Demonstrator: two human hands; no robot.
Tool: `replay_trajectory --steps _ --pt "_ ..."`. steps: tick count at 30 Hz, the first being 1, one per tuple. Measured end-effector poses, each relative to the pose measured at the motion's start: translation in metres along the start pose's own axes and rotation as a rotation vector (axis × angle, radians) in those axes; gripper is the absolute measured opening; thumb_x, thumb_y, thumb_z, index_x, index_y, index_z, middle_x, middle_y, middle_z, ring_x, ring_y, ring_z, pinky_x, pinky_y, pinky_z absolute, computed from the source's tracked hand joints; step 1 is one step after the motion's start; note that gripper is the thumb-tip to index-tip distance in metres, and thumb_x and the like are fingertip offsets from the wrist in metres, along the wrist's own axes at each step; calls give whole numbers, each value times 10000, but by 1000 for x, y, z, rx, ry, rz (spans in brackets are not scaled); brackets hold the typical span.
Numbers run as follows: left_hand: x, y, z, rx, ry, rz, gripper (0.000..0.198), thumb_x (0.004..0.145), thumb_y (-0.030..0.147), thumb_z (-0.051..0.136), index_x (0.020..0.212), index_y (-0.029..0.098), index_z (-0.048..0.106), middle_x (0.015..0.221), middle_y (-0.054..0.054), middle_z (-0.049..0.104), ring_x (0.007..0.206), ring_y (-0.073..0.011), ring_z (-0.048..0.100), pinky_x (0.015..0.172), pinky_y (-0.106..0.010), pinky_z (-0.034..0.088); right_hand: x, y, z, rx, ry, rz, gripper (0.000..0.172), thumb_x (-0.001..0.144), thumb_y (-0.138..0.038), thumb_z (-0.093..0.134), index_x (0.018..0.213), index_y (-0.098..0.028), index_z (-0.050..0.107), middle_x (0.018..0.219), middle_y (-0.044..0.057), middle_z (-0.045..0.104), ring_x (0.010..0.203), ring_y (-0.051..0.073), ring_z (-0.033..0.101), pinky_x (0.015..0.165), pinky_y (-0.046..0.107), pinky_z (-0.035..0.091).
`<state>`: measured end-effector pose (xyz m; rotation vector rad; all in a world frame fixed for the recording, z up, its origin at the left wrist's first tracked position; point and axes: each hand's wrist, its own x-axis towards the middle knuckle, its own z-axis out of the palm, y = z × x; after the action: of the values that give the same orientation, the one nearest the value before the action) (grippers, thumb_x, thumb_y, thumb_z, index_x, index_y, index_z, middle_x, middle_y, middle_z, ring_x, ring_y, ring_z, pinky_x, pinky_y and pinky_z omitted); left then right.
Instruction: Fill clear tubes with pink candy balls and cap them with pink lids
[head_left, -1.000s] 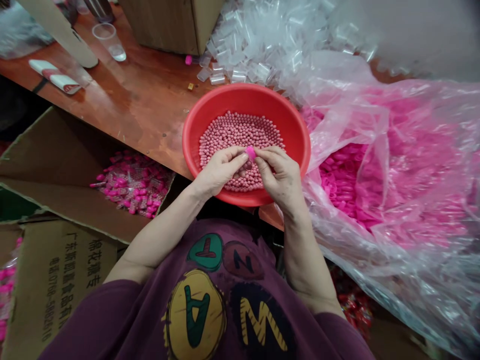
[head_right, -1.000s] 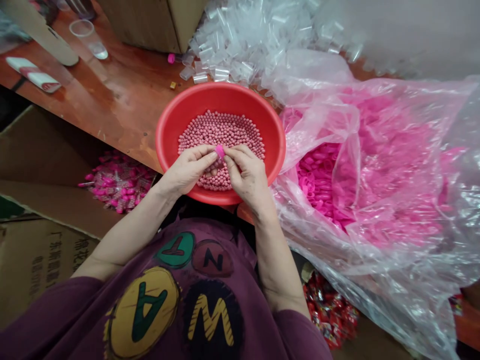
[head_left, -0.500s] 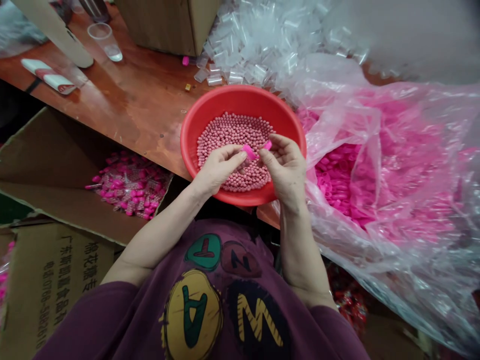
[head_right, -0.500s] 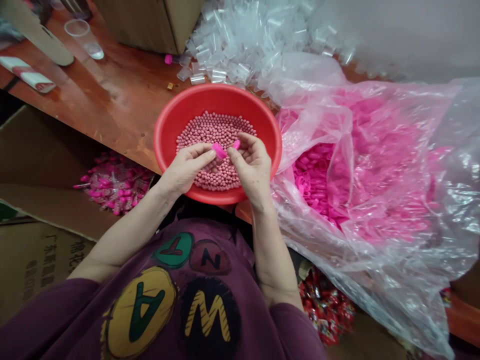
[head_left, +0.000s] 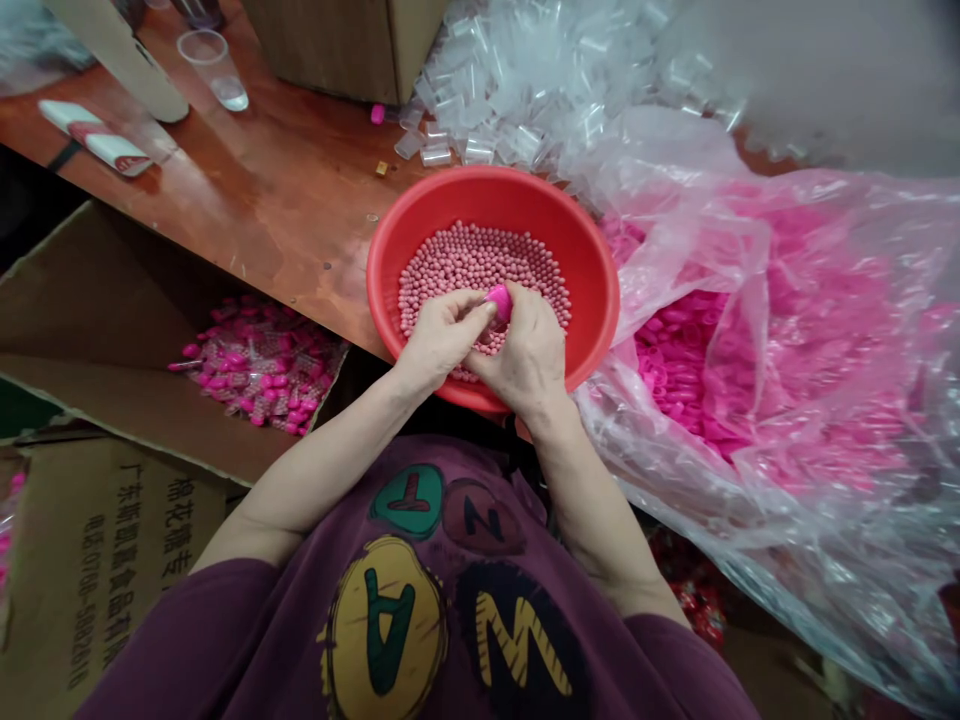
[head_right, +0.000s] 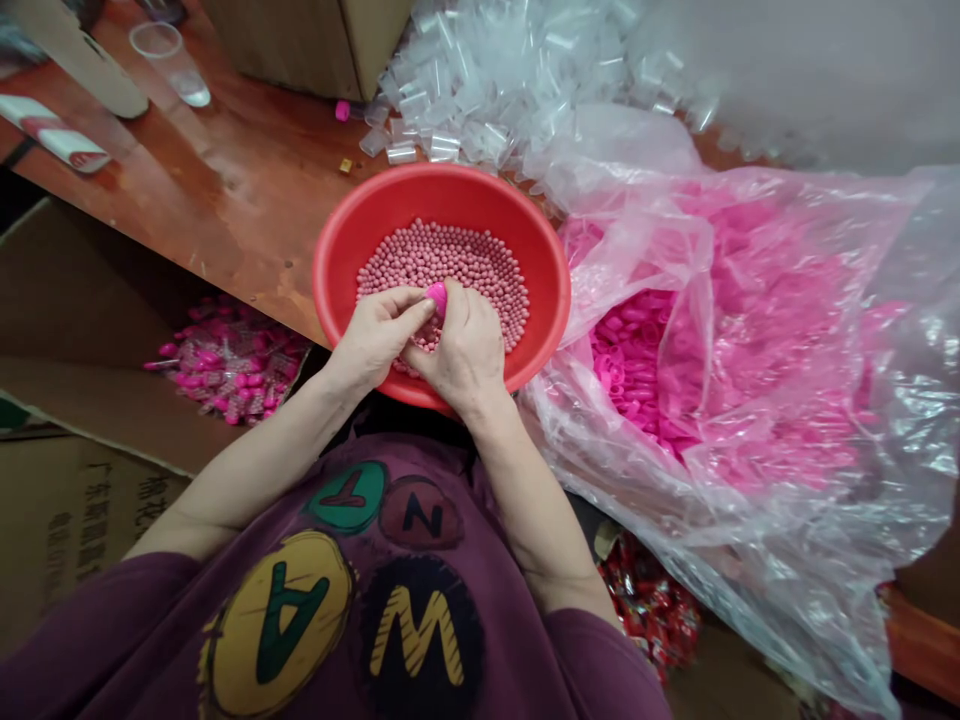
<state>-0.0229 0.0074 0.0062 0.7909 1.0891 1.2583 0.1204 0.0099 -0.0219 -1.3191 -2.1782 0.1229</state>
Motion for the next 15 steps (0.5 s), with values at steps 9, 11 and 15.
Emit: replay_trajectory --steps 9,11,15 --pt "3 2 0 -101 -11 -152 167 960 157 795 797 135 769 726 -8 720 656 -93 605 676 -200 511 7 5 -6 -76 -34 -68 550 932 -452 693 1375 -136 610 1154 189 735 1085 372 699 973 581 619" --pt "3 0 3 -68 -3 -109 132 964 138 769 833 133 776 779 -17 749 717 -106 646 736 -209 538 8 4 -8 -88 -71 -60 549 957 -473 690 1380 -130 615 1129 187 739 1060 371 708 953 574 624" --pt "-11 12 2 40 51 54 94 991 173 722 1044 146 794 984 -58 818 912 -159 749 881 -259 603 9 2 -12 -1 -140 -113 742 1031 -469 668 1637 -123 416 1337 240 725 1130 370 732 932 548 651"
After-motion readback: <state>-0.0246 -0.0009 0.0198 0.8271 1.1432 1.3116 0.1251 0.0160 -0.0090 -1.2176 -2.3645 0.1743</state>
